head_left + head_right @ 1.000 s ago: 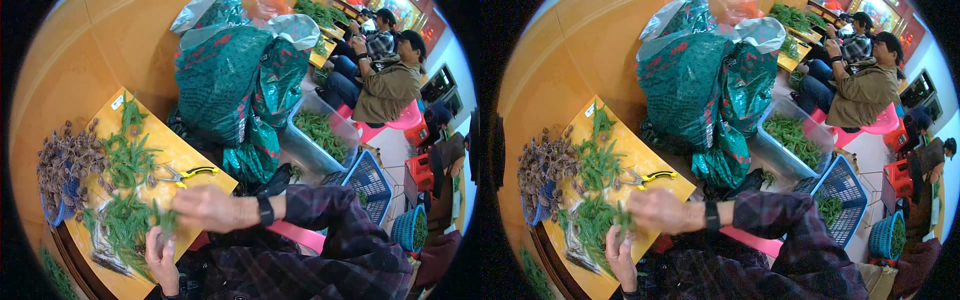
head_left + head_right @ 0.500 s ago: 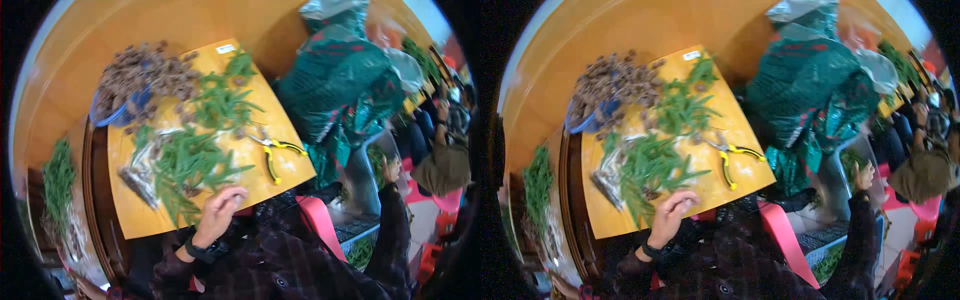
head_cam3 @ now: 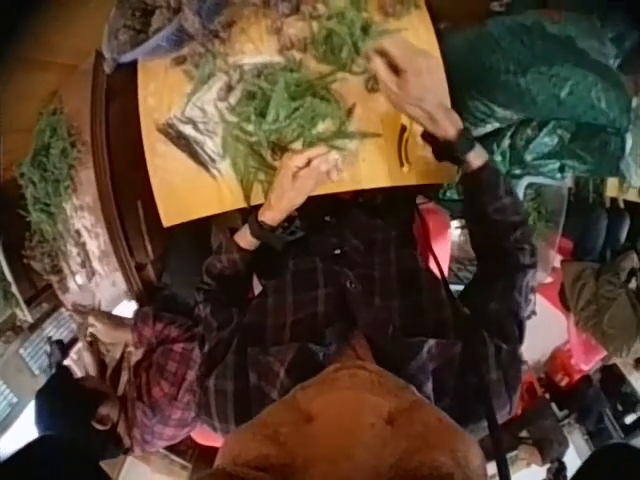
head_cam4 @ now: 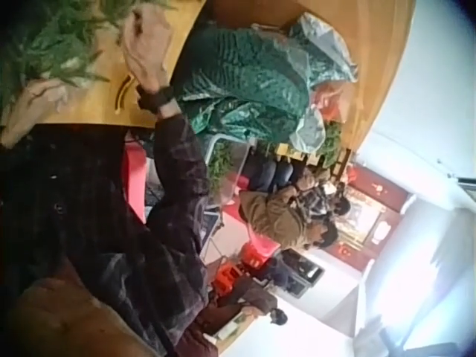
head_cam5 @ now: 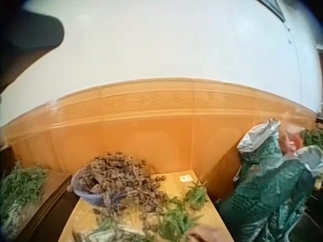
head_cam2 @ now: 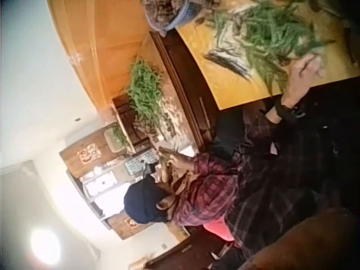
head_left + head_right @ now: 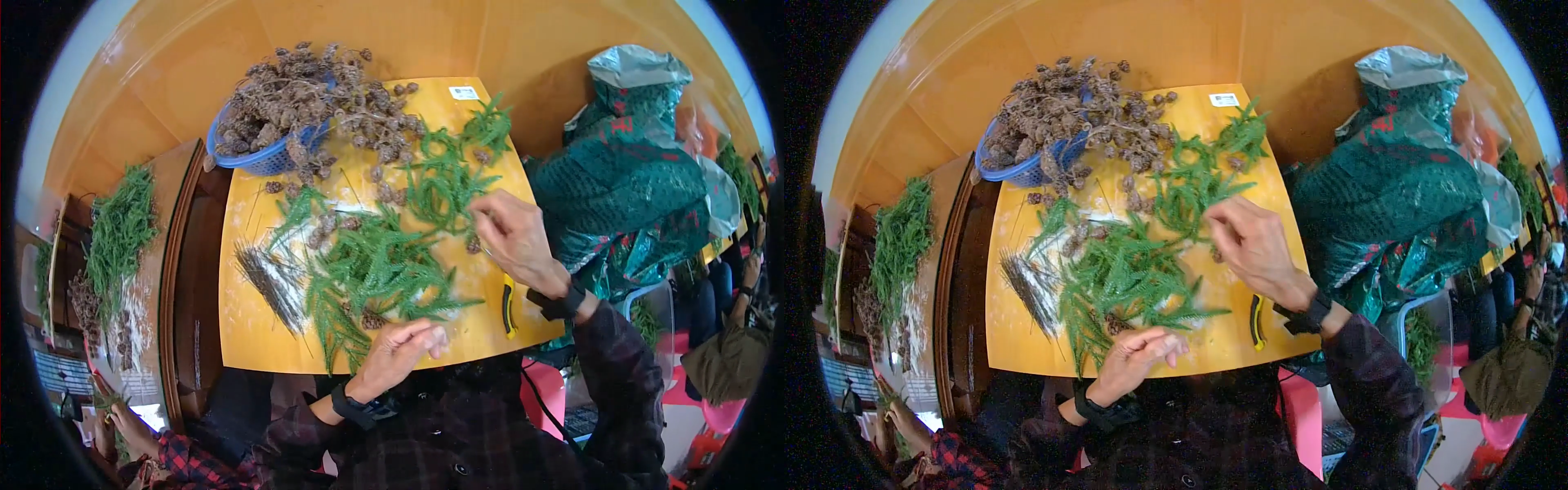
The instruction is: The person picks up pinecones and green branches from a table, then attaches the pinecones to the branches by hand. Using pliers, the person trims and secures the wire on the assembled pieces before setting them aside.
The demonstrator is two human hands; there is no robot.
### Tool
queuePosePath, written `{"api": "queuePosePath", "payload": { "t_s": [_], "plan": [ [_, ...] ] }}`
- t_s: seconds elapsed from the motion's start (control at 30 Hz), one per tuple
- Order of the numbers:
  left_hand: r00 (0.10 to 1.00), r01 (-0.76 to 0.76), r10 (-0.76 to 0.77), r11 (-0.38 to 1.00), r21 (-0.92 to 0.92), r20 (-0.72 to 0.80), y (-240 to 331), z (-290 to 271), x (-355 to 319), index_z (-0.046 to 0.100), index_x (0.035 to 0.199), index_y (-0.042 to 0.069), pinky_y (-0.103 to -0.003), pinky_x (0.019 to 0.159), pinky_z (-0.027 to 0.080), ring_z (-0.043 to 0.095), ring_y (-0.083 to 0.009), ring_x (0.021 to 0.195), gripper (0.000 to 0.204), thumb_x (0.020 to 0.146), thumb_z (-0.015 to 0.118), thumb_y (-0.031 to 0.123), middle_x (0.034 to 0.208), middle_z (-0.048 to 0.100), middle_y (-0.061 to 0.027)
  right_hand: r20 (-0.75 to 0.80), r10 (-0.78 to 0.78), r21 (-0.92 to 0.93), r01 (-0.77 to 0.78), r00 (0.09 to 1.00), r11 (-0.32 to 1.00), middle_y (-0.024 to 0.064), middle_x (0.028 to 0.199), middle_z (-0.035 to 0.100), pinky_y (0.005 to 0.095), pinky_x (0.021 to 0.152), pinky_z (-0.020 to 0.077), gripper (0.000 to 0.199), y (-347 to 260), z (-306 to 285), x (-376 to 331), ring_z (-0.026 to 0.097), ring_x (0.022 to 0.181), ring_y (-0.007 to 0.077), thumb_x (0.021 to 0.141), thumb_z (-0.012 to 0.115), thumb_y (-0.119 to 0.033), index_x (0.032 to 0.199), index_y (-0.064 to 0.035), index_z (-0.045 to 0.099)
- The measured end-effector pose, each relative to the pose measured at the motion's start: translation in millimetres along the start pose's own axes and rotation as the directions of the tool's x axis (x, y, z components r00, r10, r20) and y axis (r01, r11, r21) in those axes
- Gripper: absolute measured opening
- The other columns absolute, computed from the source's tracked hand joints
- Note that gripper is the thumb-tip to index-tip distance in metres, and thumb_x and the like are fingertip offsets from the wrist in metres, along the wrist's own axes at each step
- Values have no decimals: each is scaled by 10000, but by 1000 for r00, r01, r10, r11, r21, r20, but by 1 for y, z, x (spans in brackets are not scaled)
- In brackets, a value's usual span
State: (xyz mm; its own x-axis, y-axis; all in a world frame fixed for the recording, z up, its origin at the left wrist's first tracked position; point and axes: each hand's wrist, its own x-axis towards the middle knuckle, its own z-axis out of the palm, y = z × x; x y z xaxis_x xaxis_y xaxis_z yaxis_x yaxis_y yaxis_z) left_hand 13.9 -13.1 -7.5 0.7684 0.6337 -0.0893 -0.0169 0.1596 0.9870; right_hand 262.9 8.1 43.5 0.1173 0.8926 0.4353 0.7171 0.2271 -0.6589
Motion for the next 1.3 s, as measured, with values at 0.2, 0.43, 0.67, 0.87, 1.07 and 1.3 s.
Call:
{"api": "queuePosePath", "payload": {
  "t_s": [0.2,0.43,0.67,0.87,1.07,1.3],
  "plan": [
    [996,80,-80,996,35,23,0,-2,4,640,960,-50,-288,792,489,591,-123,757,314,1012,463,205,822,638,-60,121,-271,46,267,955,963,143,719,592,397,540,468,87,4,69,67,593,606,312,825,609,-95,875,-24,605],
    [998,55,-57,996,69,16,15,-5,5,634,953,-17,-249,723,458,579,-104,766,266,1000,474,190,804,620,-42,357,-124,-357,258,926,898,157,728,645,432,590,503,185,15,118,102,635,698,362,801,631,-225,894,-68,598],
    [1000,-3,3,1000,-12,-23,22,-4,5,635,983,-13,-254,736,465,584,-98,777,224,981,495,162,885,644,-42,181,61,142,-88,981,986,69,716,643,317,574,484,232,13,94,100,608,629,181,812,636,-141,1001,-7,623],
    [999,-2,2,1000,-1,-54,20,-3,6,630,1039,-6,-287,793,479,596,-124,812,220,977,479,141,900,646,-55,261,291,402,-378,920,834,10,784,640,201,547,424,192,-7,48,66,554,658,55,896,616,-134,1031,2,632],
    [987,-59,36,988,-146,-156,21,-3,14,566,1197,-3,-338,867,453,597,-192,887,298,984,476,186,836,622,-88,265,375,680,-448,888,580,9,835,646,199,573,440,152,-44,17,-11,557,659,57,930,608,-125,1050,-34,631],
    [975,-167,75,867,-470,-208,22,0,10,599,1096,23,-386,877,456,596,-230,898,225,966,543,198,822,628,-101,323,380,778,-472,867,415,0,846,628,208,625,477,168,-54,14,-73,583,694,64,930,621,-127,1061,-22,619]
  ]
}}
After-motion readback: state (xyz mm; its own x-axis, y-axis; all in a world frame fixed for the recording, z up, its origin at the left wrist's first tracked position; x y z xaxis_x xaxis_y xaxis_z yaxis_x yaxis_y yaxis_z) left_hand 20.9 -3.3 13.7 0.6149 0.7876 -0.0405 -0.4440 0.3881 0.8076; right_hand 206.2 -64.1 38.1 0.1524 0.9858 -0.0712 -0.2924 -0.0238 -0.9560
